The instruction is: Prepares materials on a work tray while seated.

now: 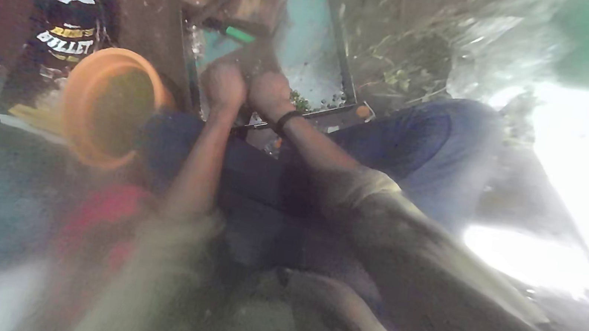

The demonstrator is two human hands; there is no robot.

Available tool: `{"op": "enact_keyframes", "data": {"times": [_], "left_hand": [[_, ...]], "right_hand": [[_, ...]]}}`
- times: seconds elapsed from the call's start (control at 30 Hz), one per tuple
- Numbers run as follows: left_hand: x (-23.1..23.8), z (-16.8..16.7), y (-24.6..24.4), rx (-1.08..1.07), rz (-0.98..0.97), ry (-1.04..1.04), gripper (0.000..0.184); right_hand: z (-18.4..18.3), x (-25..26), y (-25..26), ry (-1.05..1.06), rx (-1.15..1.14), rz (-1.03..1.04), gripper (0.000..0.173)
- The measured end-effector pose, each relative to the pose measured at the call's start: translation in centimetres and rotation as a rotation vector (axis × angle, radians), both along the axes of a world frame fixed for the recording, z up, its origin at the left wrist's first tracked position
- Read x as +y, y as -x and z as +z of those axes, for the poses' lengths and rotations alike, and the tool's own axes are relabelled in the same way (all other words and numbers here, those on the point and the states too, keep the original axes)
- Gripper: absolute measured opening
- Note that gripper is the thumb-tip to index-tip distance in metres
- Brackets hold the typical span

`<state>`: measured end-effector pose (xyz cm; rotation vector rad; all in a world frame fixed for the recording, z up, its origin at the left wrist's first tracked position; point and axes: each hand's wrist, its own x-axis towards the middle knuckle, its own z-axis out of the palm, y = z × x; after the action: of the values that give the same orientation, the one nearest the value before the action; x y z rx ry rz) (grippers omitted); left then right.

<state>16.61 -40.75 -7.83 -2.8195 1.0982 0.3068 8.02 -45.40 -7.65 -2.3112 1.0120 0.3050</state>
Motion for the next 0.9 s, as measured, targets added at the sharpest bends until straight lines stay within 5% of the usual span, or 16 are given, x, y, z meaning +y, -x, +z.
{"op": "enact_keyframes", "data": {"times": [0.47,0.9], "left_hand": [[0.0,0.8,0.3,0.03,-0.005,0.038,0.033],[0.1,0.9,0.5,0.051,0.076,0.045,0.027]], "right_hand": [[1.9,2.2,6.0,-0.012,0.11,-0.037,0.023],[-1.0,0.1,-0.6,0.049,0.004,0.042,0.025]]}}
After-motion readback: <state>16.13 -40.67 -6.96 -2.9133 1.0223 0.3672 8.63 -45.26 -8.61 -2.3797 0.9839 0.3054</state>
